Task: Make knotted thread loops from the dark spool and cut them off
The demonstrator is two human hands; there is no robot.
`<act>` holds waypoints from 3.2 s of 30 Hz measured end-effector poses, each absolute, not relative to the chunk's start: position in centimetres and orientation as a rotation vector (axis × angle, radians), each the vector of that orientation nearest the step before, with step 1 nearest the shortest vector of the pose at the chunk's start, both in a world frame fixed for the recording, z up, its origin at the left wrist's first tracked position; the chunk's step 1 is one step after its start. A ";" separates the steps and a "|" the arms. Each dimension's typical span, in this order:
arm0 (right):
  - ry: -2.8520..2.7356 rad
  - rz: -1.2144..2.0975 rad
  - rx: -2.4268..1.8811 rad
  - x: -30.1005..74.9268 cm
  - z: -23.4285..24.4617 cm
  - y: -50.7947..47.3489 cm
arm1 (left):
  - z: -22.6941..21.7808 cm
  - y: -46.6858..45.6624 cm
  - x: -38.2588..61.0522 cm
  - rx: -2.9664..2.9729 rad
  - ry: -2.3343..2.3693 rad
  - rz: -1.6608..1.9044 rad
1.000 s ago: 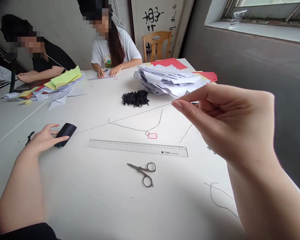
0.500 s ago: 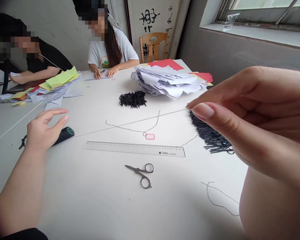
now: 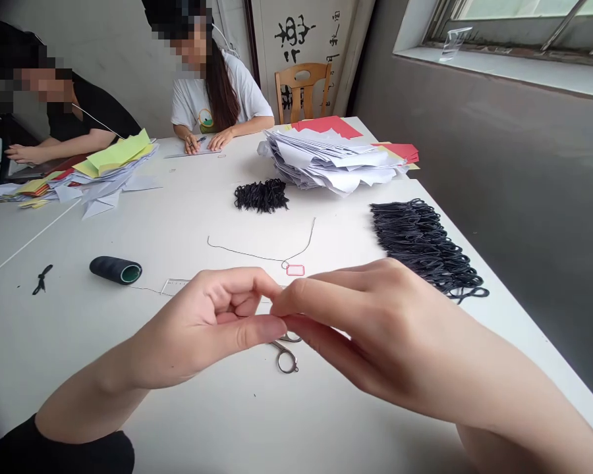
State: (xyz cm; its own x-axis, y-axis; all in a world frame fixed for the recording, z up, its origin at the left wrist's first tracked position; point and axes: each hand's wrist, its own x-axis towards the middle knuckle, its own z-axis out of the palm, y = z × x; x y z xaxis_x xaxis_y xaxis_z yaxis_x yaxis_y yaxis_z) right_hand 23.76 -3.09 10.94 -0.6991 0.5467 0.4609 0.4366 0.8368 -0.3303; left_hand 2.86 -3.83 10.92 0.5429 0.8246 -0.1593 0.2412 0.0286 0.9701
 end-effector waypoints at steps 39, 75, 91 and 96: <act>-2.387 0.301 -0.850 23.3 10.0 -1.3 | 9.6 0.2 -0.5 1.742 1.309 0.503; -1.794 1.374 -1.182 20.5 7.0 0.2 | 10.5 0.3 -1.3 1.829 1.422 0.725; -2.493 0.792 -1.144 20.4 6.2 -0.1 | 7.7 0.6 -0.2 1.725 1.041 0.408; -2.718 0.662 -1.148 20.4 6.3 -0.3 | 6.9 0.9 0.6 1.607 1.015 0.280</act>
State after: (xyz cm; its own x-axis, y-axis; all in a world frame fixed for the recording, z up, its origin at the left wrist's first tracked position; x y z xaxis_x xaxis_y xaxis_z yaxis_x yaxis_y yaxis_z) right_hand 20.35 -0.33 6.29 -0.7057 0.7059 -0.0601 0.6546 0.6172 -0.4365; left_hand 0.58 0.94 6.91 0.5963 0.7305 -0.3327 0.4571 0.0317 0.8889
